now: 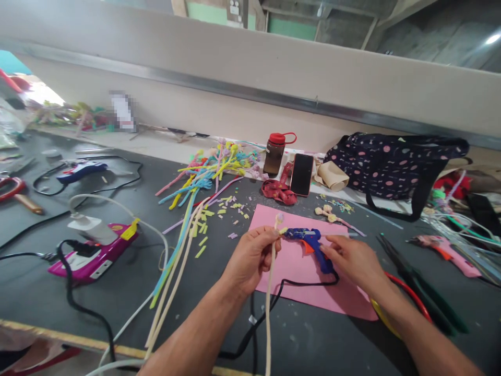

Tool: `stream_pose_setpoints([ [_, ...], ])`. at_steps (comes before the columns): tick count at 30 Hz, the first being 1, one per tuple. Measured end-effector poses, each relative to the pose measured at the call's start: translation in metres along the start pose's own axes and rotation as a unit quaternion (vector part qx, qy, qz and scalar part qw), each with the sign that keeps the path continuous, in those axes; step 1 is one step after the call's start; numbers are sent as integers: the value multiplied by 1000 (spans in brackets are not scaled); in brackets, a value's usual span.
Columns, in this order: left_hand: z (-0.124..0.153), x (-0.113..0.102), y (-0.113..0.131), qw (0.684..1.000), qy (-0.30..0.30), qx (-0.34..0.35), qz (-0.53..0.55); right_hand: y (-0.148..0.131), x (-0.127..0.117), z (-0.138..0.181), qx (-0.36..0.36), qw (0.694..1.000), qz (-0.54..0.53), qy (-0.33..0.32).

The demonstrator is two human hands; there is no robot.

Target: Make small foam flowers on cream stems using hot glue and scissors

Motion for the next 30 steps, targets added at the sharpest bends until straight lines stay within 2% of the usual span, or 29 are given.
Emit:
stream_pose_setpoints([
  [2,1,3,-4,999,-15,-31,-10,-13,-9,6,-70,997,19,31],
  [6,2,9,-13,994,-53,-90,-26,-49,-17,22,-241,968,-33,66],
  [10,3,11,-20,989,-86,-111,-40,-69,-13,29,-312,947,-40,61],
  [17,5,14,-23,984,-113,-123,-57,-75,-6,30,-354,933,-31,49],
  [23,6,17,-22,983,-118,-127,-64,-76,-4,32,-358,933,-15,40],
  [30,4,14,-22,977,-113,-142,-111,-70,-24,28,-358,933,6,41],
])
Point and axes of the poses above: each hand's wrist, its own z-axis away from the middle knuckle, its own x-axis out of the palm, y = z × x, the point moved 3 cm from there along -z, towards the middle knuckle, and after that the axes turned 2 degrees about -y, right-handed, at the moved point
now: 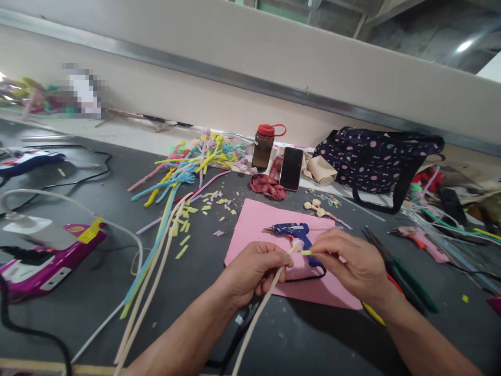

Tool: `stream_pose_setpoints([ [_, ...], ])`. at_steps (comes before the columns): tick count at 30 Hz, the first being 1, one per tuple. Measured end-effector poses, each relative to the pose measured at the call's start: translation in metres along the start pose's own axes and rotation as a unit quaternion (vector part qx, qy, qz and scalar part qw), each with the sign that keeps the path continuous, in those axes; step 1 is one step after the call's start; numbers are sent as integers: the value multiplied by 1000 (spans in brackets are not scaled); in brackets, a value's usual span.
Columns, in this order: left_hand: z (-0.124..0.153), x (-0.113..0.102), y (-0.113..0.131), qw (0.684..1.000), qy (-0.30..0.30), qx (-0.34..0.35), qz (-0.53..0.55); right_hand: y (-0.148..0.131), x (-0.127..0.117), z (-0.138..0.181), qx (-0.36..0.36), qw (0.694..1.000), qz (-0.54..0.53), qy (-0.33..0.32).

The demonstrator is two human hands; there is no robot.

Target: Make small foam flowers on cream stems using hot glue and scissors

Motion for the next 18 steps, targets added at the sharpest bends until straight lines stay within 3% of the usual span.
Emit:
stream_pose_setpoints([
  [7,-2,0,-2,997,4,-46,-64,9,-4,-8,-22,996,12,-89],
  [18,-4,0,-4,990,-11,-67,-122,8,-3,-23,-41,984,10,-171],
])
Point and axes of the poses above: each hand's wrist, its own z-axis away from the middle knuckle, its own x-axis out of the palm, y = z × x, the point moved 3 cm from there along -z, towards the middle knuckle, and after that the axes turned 2 degrees about -y, right-handed, at the moved point
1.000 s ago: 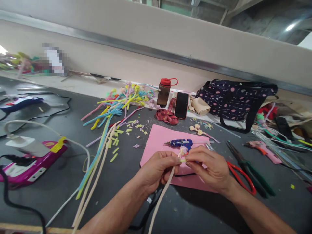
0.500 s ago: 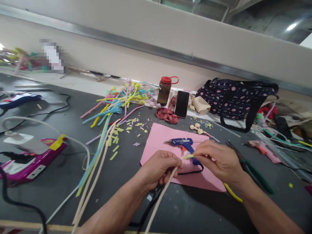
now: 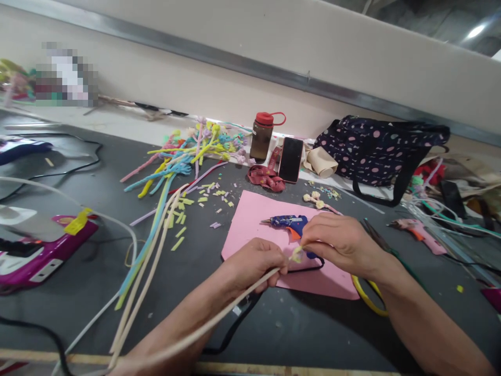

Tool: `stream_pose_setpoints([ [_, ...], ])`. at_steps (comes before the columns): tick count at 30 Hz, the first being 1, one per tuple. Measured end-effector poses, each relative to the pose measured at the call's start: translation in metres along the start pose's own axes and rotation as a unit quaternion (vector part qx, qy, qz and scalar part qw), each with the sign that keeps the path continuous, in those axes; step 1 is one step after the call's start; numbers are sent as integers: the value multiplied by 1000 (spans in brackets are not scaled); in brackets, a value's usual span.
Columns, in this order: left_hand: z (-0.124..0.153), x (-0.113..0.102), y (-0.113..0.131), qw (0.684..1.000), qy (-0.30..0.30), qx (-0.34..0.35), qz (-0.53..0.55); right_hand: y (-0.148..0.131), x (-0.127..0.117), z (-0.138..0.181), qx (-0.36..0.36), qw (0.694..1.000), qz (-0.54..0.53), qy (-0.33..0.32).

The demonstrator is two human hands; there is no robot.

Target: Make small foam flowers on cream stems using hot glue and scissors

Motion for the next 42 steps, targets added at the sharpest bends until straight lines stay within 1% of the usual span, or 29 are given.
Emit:
stream_pose_setpoints([
  [6,1,2,2,1000,-2,-11,-5,-2,1,-1,-4,1000,-7,-9],
  [12,2,2,2,1000,1,-13,-7,-6,2,3,-4,1000,9,-15],
  [20,2,2,2,1000,-2,-13,-8,-7,6,4,-14,999,46,-2],
  [23,1,2,1,1000,3,-10,-10,-7,7,4,-17,998,58,-5],
  [33,1,2,0,1000,-10,-7,-20,-7,6,3,-30,996,77,-17],
  [37,3,3,1,1000,5,-8,-16,-7,8,5,-26,995,92,-20],
  [42,4,4,2,1000,7,-8,-23,-9,7,5,-23,995,99,-17],
])
Point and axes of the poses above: each hand's wrist, its own z-axis away from the middle knuckle, its own x-axis out of the palm, y = z × x, the point moved 3 cm from there along -z, towards the middle knuckle, and after that the axes turned 2 degrees about -y, right-handed, at the moved point
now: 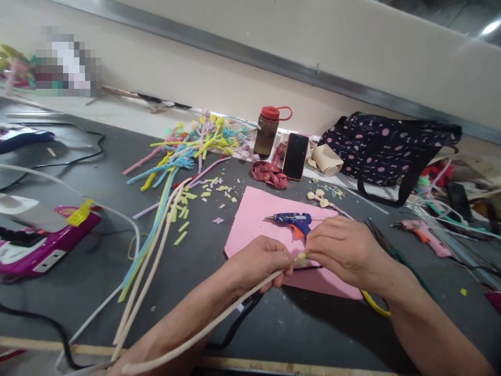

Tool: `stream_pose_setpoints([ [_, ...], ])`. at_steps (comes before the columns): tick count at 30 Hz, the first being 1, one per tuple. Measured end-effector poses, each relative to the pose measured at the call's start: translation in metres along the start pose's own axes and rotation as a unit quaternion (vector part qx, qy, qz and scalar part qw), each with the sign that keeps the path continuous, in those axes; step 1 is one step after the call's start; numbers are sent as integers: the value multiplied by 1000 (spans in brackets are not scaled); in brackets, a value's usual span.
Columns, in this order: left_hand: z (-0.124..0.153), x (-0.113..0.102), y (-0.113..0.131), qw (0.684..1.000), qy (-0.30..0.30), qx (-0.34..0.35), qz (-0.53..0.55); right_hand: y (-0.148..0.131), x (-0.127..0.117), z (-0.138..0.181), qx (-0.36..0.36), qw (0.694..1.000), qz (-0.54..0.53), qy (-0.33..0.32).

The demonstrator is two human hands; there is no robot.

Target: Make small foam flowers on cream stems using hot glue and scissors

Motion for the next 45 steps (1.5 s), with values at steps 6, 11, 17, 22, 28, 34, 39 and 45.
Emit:
stream_pose_setpoints([
  [6,0,-1,-1,1000,-5,2,-8,-3,-1,-2,-8,1000,13,-2],
  [11,0,-1,-1,1000,-7,9,-12,-3,-1,-3,-7,1000,15,-1],
  [17,0,-1,0,1000,-6,9,-5,-2,1,-4,-11,1000,15,0],
  [22,0,-2,1,1000,-14,12,9,-2,1,-3,-3,1000,7,5],
  [28,1,-3,1,999,-16,16,30,0,2,-2,-2,1000,11,19],
  [34,2,-4,3,998,-23,15,54,1,-6,-1,18,999,-25,44],
  [39,4,-5,6,990,-50,47,126,5,-21,1,55,990,-82,100],
  [45,7,-6,8,978,-97,45,179,14,-17,3,85,982,-129,111],
])
Point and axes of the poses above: each hand's wrist, its own z-axis away from the middle knuckle, its own x-axis out of the palm, y = z × x, the point moved 3 cm from there along -z, towards the middle knuckle, and after that the axes turned 2 degrees about -y, right-handed, at the moved point
